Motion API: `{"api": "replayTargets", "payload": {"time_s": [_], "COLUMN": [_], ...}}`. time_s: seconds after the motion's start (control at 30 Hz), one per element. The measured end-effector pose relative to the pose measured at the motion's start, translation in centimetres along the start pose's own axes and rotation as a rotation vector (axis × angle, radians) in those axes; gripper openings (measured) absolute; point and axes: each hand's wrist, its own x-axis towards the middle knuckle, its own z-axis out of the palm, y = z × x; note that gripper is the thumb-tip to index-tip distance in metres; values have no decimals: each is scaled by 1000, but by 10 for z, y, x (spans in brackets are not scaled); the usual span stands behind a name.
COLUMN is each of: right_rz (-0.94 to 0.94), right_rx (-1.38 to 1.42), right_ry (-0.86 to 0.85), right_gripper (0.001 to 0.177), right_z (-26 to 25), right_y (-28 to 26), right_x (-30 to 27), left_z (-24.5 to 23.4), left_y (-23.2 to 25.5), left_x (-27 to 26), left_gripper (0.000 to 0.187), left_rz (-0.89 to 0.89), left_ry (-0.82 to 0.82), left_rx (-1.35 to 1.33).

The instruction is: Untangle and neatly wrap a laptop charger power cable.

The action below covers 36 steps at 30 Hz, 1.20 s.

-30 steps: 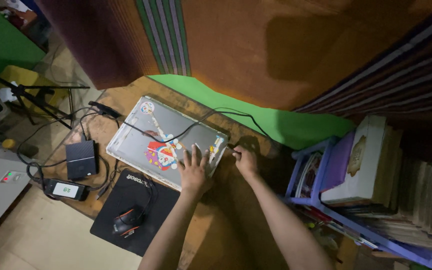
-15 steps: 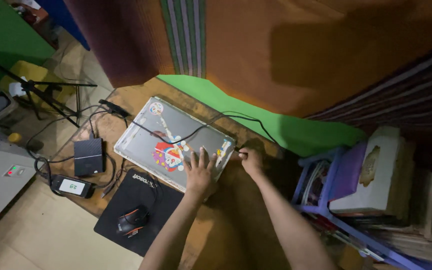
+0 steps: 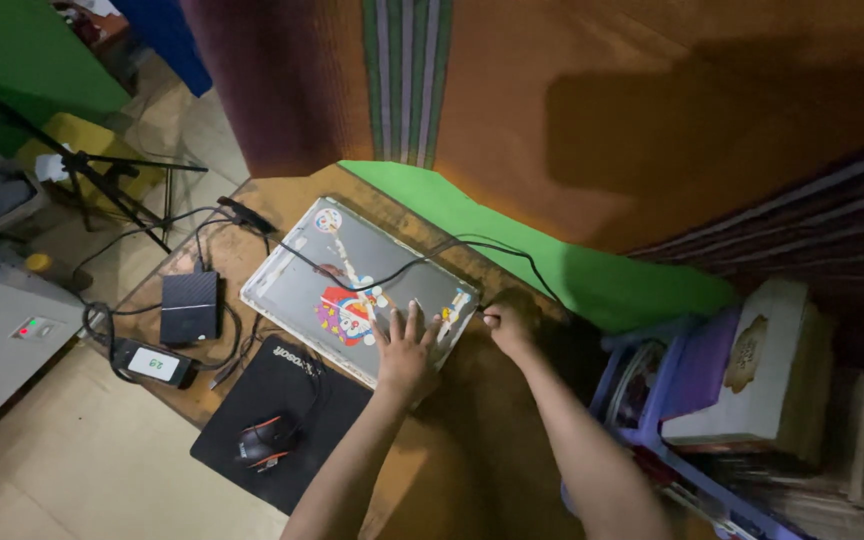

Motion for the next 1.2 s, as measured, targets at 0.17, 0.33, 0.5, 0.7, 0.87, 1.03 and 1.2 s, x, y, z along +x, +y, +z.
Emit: {"api": "replayTargets", "payload": {"time_s": [0.17,0.33,0.5,0.7,0.87,1.03,1.2], "right_rz": [42,94,-20,-120,-213,-202,-115], "right_rx": [248,148,405,248,260,258,123], "right_ry": [116,203,72,108,128,172,206], "right_gripper": [25,30,25,28,24,26,15], "right_z": [47,14,24,-4,21,62,109], "right_y": [32,-12,-46,-174,-269,-359,-411], "right_x": [9,16,27,27,18,5,-7], "left_z": [-20,-19,1,-73,-56,-72,-87], "left_y": [-16,-58,-123,-175,-261,-339,-402], "left_x": [-13,-40,-66,-120,-150,-194,-224], "left_gripper": [80,73,38,30,40,55,46], "left_rz": [-10,-53,-151,-272,-262,-322,-330], "left_ry": [6,173,337,382,541,442,357], "left_rx": [-188,-262,-100,-182,-155,-96,-171]}}
